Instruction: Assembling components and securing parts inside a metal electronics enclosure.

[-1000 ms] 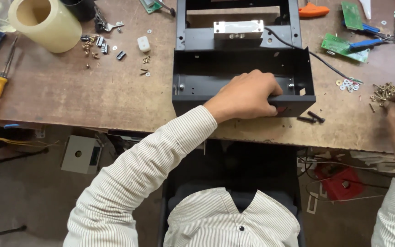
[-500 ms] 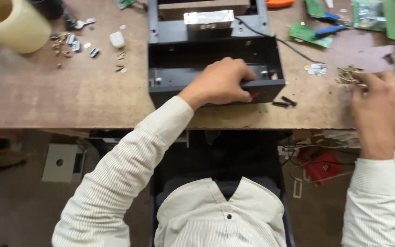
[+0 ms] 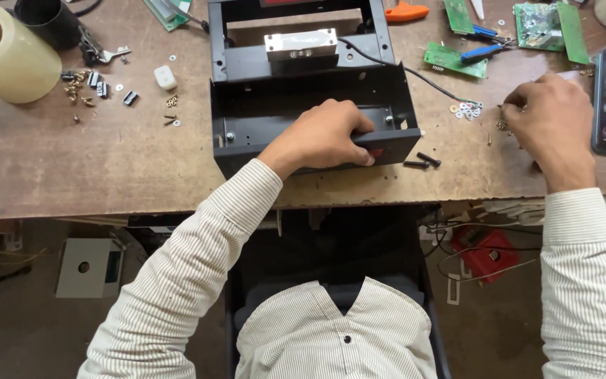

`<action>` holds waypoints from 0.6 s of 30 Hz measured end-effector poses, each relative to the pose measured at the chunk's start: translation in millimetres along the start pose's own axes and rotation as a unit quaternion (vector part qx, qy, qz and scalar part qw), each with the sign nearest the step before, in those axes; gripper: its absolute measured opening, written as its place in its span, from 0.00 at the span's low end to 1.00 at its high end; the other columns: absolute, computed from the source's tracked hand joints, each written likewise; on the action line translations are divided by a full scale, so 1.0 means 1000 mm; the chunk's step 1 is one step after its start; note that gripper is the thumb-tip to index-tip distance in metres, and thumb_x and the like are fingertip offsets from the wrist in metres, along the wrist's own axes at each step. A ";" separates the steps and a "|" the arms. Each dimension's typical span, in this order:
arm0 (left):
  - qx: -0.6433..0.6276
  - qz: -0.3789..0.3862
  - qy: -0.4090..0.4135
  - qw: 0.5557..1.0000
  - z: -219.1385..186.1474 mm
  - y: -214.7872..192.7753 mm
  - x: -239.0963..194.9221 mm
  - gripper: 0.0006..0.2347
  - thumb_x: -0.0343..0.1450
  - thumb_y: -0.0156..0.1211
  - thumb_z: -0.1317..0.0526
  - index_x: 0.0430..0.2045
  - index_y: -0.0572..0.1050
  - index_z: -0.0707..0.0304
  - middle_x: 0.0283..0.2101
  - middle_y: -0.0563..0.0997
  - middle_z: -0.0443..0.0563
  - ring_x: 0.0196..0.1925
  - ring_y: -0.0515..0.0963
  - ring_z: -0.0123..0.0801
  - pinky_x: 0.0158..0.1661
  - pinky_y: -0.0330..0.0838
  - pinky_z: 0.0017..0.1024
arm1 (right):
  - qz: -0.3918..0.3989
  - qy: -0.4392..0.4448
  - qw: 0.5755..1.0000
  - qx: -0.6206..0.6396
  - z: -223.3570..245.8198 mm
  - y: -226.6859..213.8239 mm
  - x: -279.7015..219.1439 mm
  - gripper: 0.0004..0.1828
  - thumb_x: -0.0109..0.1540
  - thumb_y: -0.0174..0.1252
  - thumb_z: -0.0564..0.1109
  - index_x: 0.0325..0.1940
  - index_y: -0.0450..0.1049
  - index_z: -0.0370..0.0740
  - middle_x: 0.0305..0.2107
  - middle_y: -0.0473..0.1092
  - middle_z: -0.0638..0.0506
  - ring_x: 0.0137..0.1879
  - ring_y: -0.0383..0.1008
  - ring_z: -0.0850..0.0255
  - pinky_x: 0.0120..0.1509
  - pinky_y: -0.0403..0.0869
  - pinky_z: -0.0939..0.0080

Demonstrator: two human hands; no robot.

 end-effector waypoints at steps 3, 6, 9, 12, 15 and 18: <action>-0.013 0.000 0.003 1.000 0.000 0.000 0.001 0.19 0.58 0.73 0.52 0.41 0.84 0.56 0.37 0.86 0.56 0.42 0.85 0.44 0.45 0.77 0.38 | -0.045 -0.049 0.997 -0.049 0.008 -0.003 0.000 0.09 0.66 0.68 0.52 0.39 0.84 0.45 0.41 0.75 0.46 0.50 0.74 0.49 0.51 0.74 0.51; -0.022 0.000 0.016 1.000 0.005 0.001 0.004 0.19 0.58 0.73 0.52 0.41 0.84 0.56 0.38 0.86 0.56 0.42 0.85 0.45 0.46 0.77 0.38 | -0.134 -0.054 0.990 0.008 0.035 -0.047 -0.024 0.08 0.71 0.67 0.46 0.44 0.81 0.39 0.39 0.76 0.46 0.47 0.77 0.53 0.55 0.75 0.52; -0.013 -0.014 0.035 0.999 0.003 0.000 0.006 0.17 0.58 0.74 0.53 0.38 0.85 0.56 0.36 0.86 0.56 0.43 0.84 0.45 0.46 0.77 0.39 | -0.120 0.015 0.928 0.352 0.097 -0.119 -0.064 0.06 0.72 0.64 0.39 0.46 0.78 0.32 0.38 0.77 0.44 0.41 0.79 0.58 0.51 0.76 0.61; -0.007 -0.045 0.038 0.998 0.002 0.000 0.003 0.16 0.57 0.74 0.54 0.35 0.86 0.56 0.35 0.86 0.57 0.43 0.83 0.46 0.43 0.76 0.41 | -0.096 0.036 0.878 0.468 0.144 -0.134 -0.094 0.06 0.67 0.65 0.37 0.46 0.78 0.33 0.37 0.77 0.45 0.40 0.78 0.62 0.44 0.76 0.67; -0.017 -0.059 0.030 0.998 0.000 -0.006 -0.002 0.16 0.56 0.74 0.56 0.36 0.85 0.56 0.36 0.85 0.56 0.41 0.84 0.45 0.43 0.77 0.39 | -0.080 0.043 0.828 0.553 0.160 -0.109 -0.115 0.07 0.67 0.66 0.36 0.49 0.79 0.34 0.39 0.78 0.45 0.42 0.80 0.63 0.48 0.79 0.66; -0.027 -0.055 0.021 0.998 0.001 -0.005 -0.004 0.16 0.55 0.73 0.57 0.36 0.85 0.56 0.37 0.86 0.56 0.41 0.85 0.44 0.44 0.78 0.37 | -0.075 0.024 0.790 0.608 0.176 -0.096 -0.119 0.09 0.68 0.65 0.34 0.52 0.80 0.33 0.42 0.79 0.44 0.47 0.82 0.62 0.55 0.81 0.66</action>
Point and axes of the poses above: each hand's wrist, its own x-axis towards the middle knuckle, its own y-axis out of the palm, z = x × y, the point moved 7 cm from there along x, towards the middle knuckle
